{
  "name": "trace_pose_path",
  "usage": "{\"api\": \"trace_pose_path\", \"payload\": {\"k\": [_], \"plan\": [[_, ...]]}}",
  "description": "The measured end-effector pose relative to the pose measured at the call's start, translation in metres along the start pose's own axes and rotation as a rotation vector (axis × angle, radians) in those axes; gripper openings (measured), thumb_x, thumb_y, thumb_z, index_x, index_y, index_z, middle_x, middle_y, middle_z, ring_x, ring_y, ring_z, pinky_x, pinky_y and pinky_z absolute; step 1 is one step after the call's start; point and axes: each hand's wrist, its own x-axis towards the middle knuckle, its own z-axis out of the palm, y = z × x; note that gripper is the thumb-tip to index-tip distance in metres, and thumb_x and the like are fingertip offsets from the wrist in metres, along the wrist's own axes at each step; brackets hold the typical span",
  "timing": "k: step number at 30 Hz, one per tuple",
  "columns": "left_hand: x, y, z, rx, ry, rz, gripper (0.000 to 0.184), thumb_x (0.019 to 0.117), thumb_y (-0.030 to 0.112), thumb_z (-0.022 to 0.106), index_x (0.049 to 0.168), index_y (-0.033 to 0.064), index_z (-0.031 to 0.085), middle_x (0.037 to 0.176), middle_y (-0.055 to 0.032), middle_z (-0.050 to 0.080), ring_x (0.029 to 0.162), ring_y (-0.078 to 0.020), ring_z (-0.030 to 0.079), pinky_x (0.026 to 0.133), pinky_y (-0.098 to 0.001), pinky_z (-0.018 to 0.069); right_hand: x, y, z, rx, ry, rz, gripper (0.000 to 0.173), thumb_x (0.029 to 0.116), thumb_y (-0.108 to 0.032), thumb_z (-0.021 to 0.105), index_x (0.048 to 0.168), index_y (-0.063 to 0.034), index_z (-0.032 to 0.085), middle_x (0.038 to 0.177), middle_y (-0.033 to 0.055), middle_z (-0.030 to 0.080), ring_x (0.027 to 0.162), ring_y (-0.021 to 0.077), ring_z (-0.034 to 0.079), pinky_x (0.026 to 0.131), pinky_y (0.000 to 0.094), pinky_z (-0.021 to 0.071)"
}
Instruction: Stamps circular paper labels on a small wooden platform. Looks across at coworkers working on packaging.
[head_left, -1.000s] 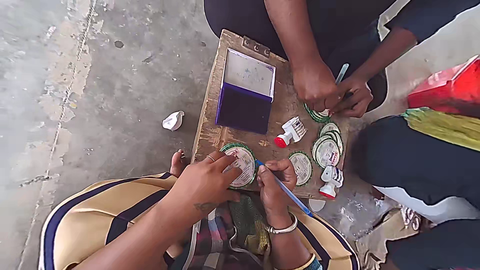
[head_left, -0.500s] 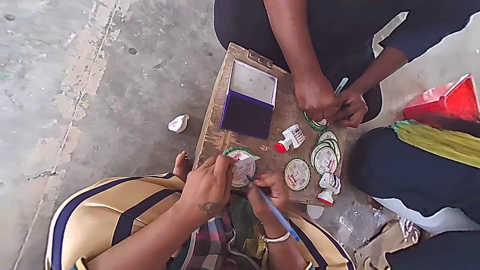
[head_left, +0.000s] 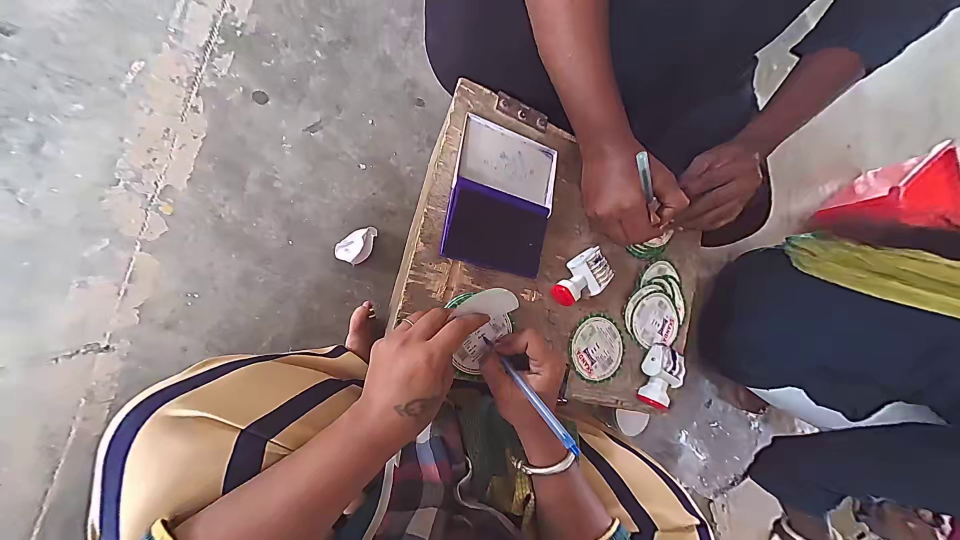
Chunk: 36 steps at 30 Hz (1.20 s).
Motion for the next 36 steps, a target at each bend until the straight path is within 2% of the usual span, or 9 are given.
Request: {"api": "trace_pose_path", "payload": {"k": [3,6,11,16,21,26,30,33,36], "plan": [[-0.0011,-0.002,-0.0004,-0.008,-0.02,0.004,0.034,0.0902,-0.001,0.049,0.106,0.0079,0.078,0.097,-0.0119,0.075,0.076,-0.0259,0.071,0.06,-0.0379,0.0526,0.0013,-0.0024,-0.0015,0.023,-0.013,0.036,0.01,0.0783,-0.005,0.071,0.078,-0.0072,0.061,0.074,-0.0067,0.068,0.069,-0.0084,0.062,0.063,0.009,0.0518],[-0.0041,-0.0046,0.0024,0.009,-0.02,0.025,0.029,0.0927,0.01,0.054,0.111,0.0078,0.076,0.102,-0.011,0.074,0.079,-0.0238,0.07,0.065,-0.0373,0.0492,0.0015,-0.003,-0.0011,-0.02,-0.033,0.037,0.008,0.0783,-0.006,0.072,0.078,-0.003,0.064,0.073,-0.003,0.068,0.068,-0.0076,0.062,0.063,0.0095,0.0525],[-0.003,-0.0054,0.0033,0.041,-0.014,0.048,0.027,0.0888,0.012,0.063,0.112,0.0081,0.075,0.101,-0.011,0.074,0.081,-0.025,0.071,0.065,-0.0385,0.0501,0.0036,-0.0052,0.001,0.051,0.006,0.084,0.009,0.0783,-0.002,0.07,0.079,-0.0055,0.062,0.074,-0.0064,0.069,0.066,-0.0082,0.062,0.061,0.0097,0.0521],[-0.0039,-0.0042,0.0033,0.051,-0.029,0.042,0.026,0.0911,0.013,0.061,0.112,0.0084,0.076,0.102,-0.0111,0.074,0.082,-0.0248,0.071,0.067,-0.0386,0.0509,0.0023,-0.0046,0.0025,-0.006,-0.006,0.094,0.007,0.0786,-0.006,0.073,0.078,-0.0032,0.067,0.072,-0.0038,0.069,0.064,-0.0066,0.062,0.06,0.0116,0.0532],[-0.0039,-0.0053,0.004,0.051,-0.014,0.047,0.026,0.0905,0.013,0.061,0.111,0.0078,0.076,0.101,-0.0113,0.074,0.079,-0.0247,0.07,0.066,-0.0384,0.0494,0.0035,-0.0059,0.0038,-0.031,0.006,0.087,0.008,0.0793,-0.007,0.073,0.077,-0.0037,0.066,0.071,-0.0042,0.068,0.064,-0.0074,0.061,0.06,0.0106,0.0517],[-0.0041,-0.0033,0.0026,0.036,-0.04,0.038,0.027,0.0906,0.012,0.062,0.113,0.0069,0.075,0.103,-0.0132,0.074,0.08,-0.027,0.071,0.064,-0.0396,0.0517,0.0014,-0.0059,0.005,-0.063,0.037,0.092,0.008,0.0783,-0.006,0.072,0.076,-0.0034,0.064,0.071,-0.0029,0.068,0.064,-0.0067,0.062,0.059,0.011,0.0515],[-0.0046,-0.0034,0.0032,0.043,-0.037,0.037,0.026,0.0909,0.012,0.062,0.113,0.0073,0.075,0.103,-0.0129,0.074,0.079,-0.0269,0.071,0.064,-0.0397,0.0508,0.0017,-0.0064,0.0029,-0.024,0.003,0.102,0.007,0.0785,-0.006,0.072,0.076,-0.0039,0.066,0.073,-0.0033,0.07,0.067,-0.0063,0.064,0.062,0.0115,0.0533],[-0.0039,-0.0032,0.0025,0.058,-0.039,0.044,0.026,0.0909,0.013,0.062,0.112,0.0077,0.075,0.102,-0.0126,0.074,0.078,-0.0266,0.071,0.064,-0.0398,0.0516,0.0015,-0.0047,0.0054,-0.035,0.04,0.08,0.007,0.0782,-0.007,0.073,0.076,-0.0035,0.067,0.071,-0.003,0.069,0.065,-0.0061,0.063,0.061,0.0116,0.053],[-0.0048,-0.0027,0.0028,0.063,-0.031,0.037,0.026,0.0909,0.013,0.061,0.112,0.0082,0.076,0.1,-0.0122,0.074,0.078,-0.0262,0.07,0.066,-0.0402,0.0491,0.0002,-0.0047,0.0027,0.023,0.021,0.086,0.006,0.0787,-0.006,0.073,0.078,-0.004,0.068,0.074,-0.0043,0.07,0.068,-0.0064,0.064,0.063,0.0117,0.0539]]}}
